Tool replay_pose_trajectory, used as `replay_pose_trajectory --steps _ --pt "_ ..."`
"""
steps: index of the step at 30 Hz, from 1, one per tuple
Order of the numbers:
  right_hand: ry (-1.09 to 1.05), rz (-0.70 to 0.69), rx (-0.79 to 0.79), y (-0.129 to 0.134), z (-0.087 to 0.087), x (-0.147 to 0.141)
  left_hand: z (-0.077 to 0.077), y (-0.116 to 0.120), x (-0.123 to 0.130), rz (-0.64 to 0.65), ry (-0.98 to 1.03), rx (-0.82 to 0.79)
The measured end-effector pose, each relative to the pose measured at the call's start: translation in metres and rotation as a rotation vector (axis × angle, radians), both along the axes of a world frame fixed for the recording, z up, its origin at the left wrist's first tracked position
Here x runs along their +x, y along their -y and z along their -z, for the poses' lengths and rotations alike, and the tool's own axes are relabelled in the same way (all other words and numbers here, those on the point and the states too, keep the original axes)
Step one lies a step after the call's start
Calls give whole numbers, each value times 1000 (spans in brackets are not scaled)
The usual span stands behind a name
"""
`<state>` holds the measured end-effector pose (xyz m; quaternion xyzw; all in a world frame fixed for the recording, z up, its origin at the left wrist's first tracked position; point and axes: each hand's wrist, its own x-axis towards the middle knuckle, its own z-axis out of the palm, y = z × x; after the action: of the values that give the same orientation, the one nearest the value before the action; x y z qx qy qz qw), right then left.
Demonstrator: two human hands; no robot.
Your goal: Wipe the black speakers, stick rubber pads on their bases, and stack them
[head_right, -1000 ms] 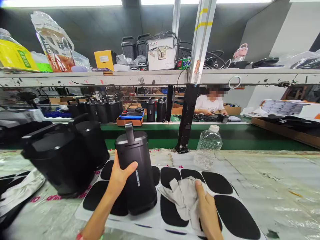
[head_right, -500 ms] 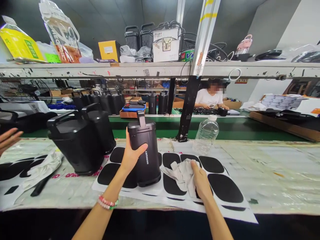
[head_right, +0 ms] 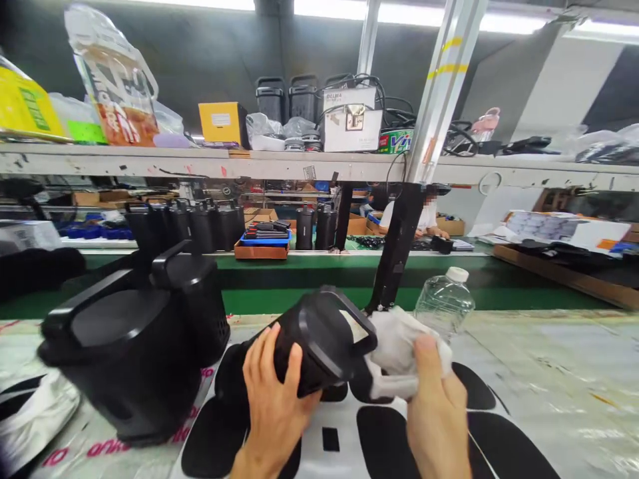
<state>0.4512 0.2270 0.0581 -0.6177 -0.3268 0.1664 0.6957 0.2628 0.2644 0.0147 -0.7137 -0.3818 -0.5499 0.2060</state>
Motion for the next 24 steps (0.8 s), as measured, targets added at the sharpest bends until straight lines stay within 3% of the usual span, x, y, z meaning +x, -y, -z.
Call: replay_pose_trajectory --steps 1,2,4,7,11,14,16,18,20,22,24 --pt "-1 -40 -16 -7 -16 -18 2 3 0 15 -2 -12" --pt "18 13 40 -15 -28 -32 2 5 -2 40 0 -30" --pt "-27 36 96 -32 -41 -48 0 7 -10 112 -5 -81" --pt "-177 35 113 -48 -37 -46 -10 -7 -33 204 -117 -209" --pt "-170 -10 121 -41 -20 -29 -19 -30 -53 203 -354 -288" --pt "-7 -38 60 -25 -19 -22 -17 -29 -47 229 -412 -275" --pt "219 -79 61 -15 -27 -21 -12 -21 -39 219 -391 -225" --pt "515 -191 173 -8 -38 -19 -9 -11 -32 215 -342 -184" --pt "661 -338 270 -6 -44 -15 -6 -5 -29 197 -288 -156" --pt "497 -484 218 -12 -43 -7 -4 -3 -30 176 -271 -106" --pt "185 -554 109 -23 -38 4 -2 -2 -36 158 -293 -58"
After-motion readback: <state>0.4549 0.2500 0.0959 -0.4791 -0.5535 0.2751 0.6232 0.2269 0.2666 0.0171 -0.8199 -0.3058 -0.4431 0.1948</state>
